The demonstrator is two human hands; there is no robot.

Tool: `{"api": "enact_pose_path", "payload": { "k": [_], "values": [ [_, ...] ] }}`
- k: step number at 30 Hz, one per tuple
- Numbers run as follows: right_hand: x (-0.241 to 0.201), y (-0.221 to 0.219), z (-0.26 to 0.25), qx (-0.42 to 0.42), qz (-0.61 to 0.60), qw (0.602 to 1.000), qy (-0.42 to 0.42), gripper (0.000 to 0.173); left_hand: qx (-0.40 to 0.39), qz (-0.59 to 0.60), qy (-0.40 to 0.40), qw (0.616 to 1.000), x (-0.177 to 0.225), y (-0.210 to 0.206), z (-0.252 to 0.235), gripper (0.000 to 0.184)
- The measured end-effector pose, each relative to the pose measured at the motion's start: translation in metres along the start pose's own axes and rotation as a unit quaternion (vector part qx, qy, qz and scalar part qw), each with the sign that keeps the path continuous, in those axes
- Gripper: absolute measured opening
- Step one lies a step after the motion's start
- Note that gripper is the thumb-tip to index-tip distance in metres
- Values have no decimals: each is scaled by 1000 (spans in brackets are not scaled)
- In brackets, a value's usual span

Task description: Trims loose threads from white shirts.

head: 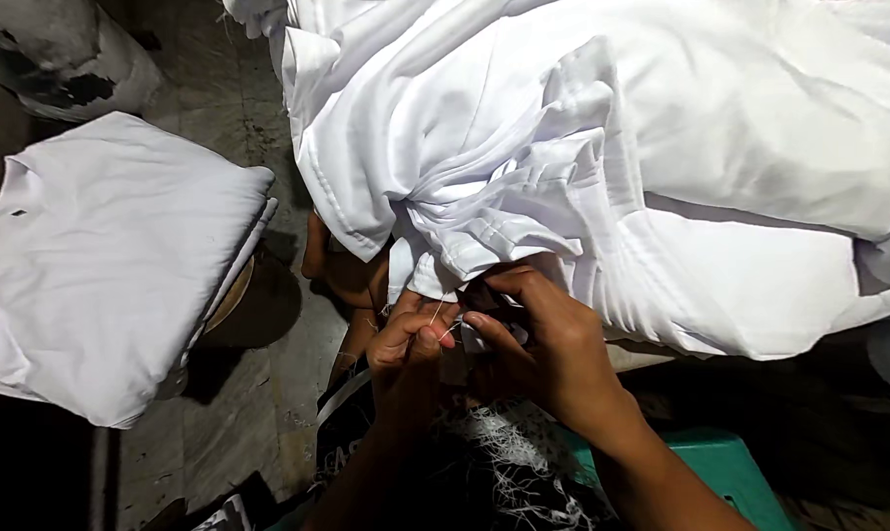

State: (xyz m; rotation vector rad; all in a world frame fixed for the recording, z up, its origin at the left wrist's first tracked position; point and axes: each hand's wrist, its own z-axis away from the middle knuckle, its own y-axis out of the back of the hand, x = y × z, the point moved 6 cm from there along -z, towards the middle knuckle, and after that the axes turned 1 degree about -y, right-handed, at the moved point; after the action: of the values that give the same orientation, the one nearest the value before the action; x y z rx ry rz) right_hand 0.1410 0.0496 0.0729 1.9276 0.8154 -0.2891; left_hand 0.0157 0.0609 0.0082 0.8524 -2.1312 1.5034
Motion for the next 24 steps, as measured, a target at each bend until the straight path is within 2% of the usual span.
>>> {"api": "enact_pose_path", "payload": {
  "k": [11,17,24],
  "values": [
    [0,0,1,2,9,1000,-6,26,2,-13,0,1000,0,1,1,18],
    [-4,-3,1,30,-1,998,-51,25,-9,-123,-39,992,-1,-1,1,23],
    [-2,-3,4,32,-9,998,-54,27,-17,-135,-53,989,-1,-3,1,22]
  ]
}}
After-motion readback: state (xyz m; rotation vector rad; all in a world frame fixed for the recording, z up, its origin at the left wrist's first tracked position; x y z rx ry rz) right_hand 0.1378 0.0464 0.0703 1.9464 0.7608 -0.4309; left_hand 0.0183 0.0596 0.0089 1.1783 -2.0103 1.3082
